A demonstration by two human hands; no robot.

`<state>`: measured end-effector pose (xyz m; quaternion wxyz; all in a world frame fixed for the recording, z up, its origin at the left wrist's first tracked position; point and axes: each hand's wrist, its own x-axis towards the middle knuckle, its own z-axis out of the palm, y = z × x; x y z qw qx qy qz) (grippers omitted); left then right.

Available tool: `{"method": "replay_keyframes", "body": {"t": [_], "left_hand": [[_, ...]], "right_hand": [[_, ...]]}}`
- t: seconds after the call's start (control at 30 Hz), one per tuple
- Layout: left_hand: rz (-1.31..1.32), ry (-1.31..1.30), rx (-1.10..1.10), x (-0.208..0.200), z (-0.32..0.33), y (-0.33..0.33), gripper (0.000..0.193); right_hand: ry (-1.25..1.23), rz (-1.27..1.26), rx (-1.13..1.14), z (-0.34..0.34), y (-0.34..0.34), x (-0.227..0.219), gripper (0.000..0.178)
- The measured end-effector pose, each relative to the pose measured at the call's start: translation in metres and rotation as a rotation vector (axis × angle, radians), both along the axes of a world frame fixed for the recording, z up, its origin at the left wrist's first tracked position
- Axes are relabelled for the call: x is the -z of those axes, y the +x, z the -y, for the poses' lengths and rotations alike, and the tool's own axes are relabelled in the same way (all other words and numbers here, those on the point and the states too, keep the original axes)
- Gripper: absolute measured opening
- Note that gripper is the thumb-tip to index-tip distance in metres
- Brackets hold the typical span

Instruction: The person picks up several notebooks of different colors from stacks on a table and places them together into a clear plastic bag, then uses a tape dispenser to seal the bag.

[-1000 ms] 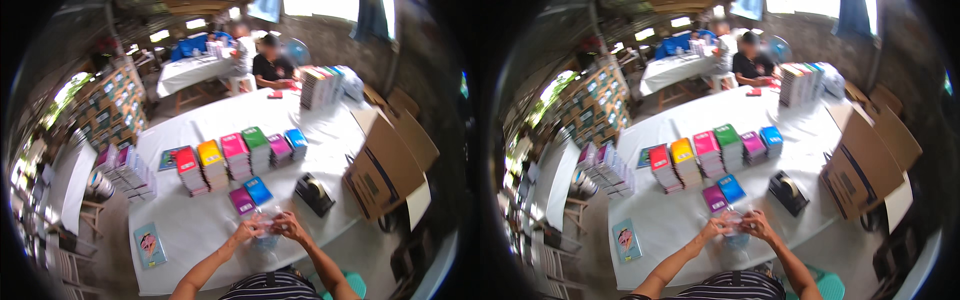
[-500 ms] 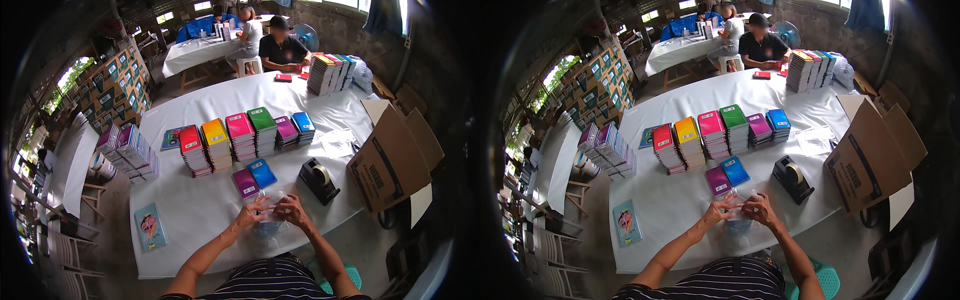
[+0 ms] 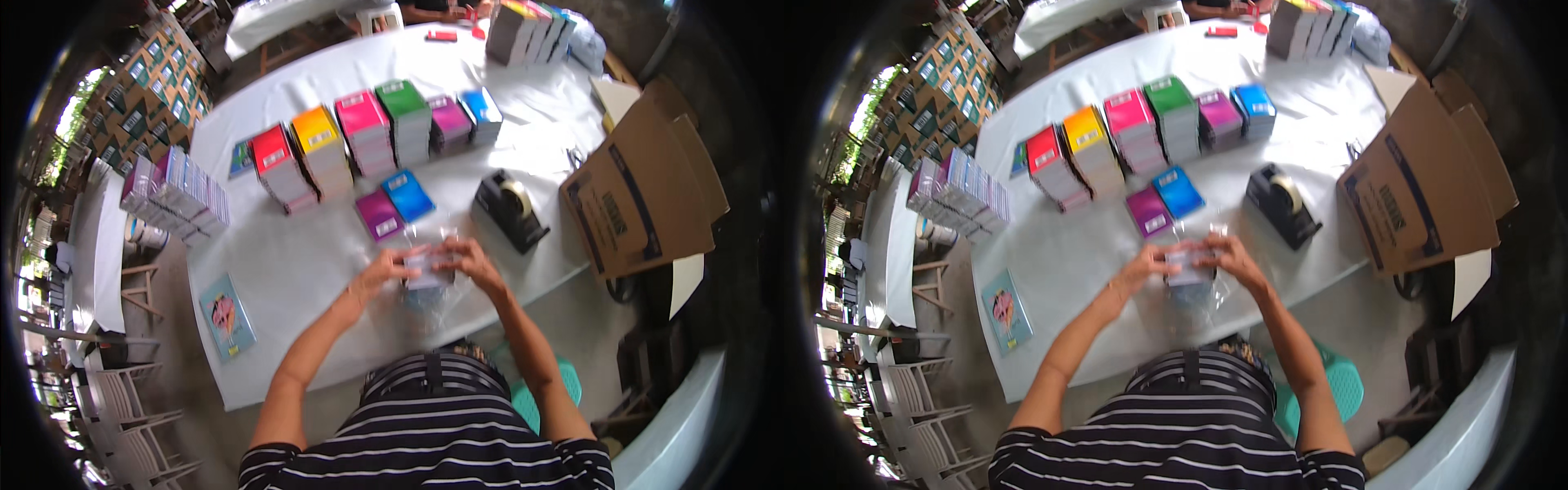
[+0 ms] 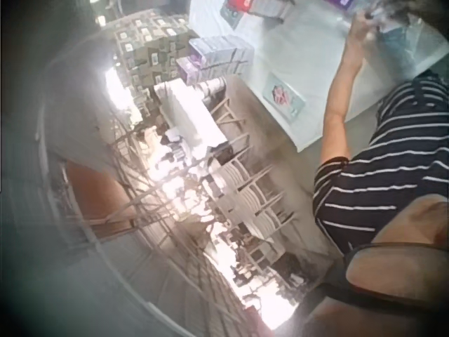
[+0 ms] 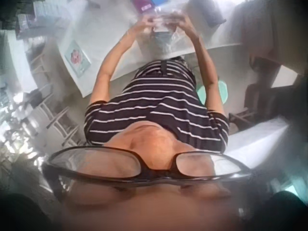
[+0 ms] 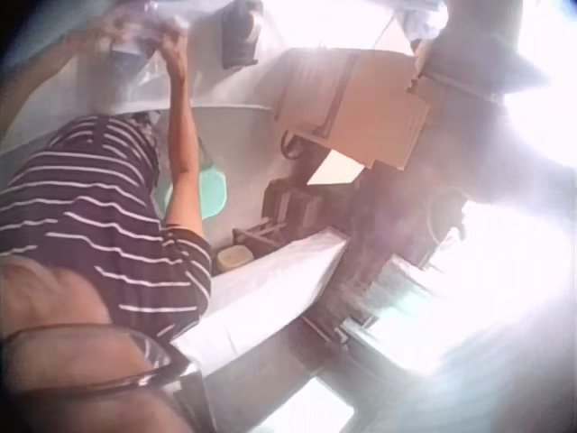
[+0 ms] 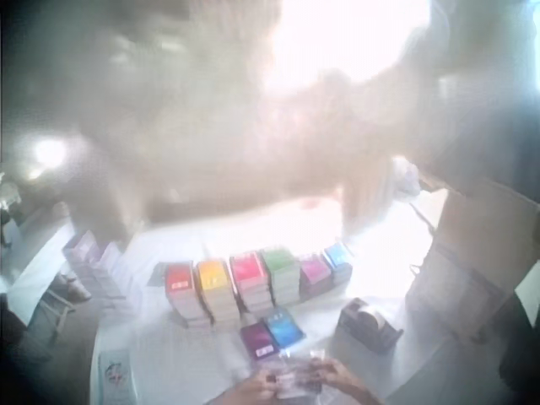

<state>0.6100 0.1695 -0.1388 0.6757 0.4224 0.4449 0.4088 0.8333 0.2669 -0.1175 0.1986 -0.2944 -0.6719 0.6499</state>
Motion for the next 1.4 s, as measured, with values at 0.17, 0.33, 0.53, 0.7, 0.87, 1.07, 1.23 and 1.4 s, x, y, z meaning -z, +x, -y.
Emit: {"method": "replay_keyframes", "body": {"t": [0.17,0.33,0.53,0.7,0.87,1.07,1.23,1.4], "left_hand": [[-0.025,-0.008,0.084,-0.011,-0.009,-0.001,0.056],[-0.026,0.028,0.092,-0.013,-0.009,0.0,0.041],[-0.273,0.213,0.136,-0.025,-0.004,0.002,0.033],[-0.875,0.397,0.284,-0.023,0.004,-0.001,0.059],[-1.268,0.582,0.364,-0.048,0.014,0.009,0.075],[-1.485,0.806,0.293,-0.039,0.029,0.015,0.074],[-1.532,0.929,0.18,-0.033,0.037,0.025,0.055],[-1.581,0.978,0.111,-0.033,0.037,0.029,0.057]], "right_hand": [[-0.136,-0.01,0.052,0.007,-0.001,0.005,0.022],[-0.161,-0.066,0.041,0.009,-0.001,0.01,0.024],[0.022,-0.065,0.013,0.013,-0.001,0.006,0.023],[0.145,-0.006,-0.043,0.012,-0.003,0.004,0.02],[0.602,0.201,-0.275,-0.005,0.017,-0.007,0.031],[1.087,0.489,-0.317,0.026,0.031,-0.016,0.076],[1.185,0.293,-0.184,0.034,0.039,-0.003,0.062],[0.847,0.187,0.397,-0.069,0.12,-0.003,0.018]]}}
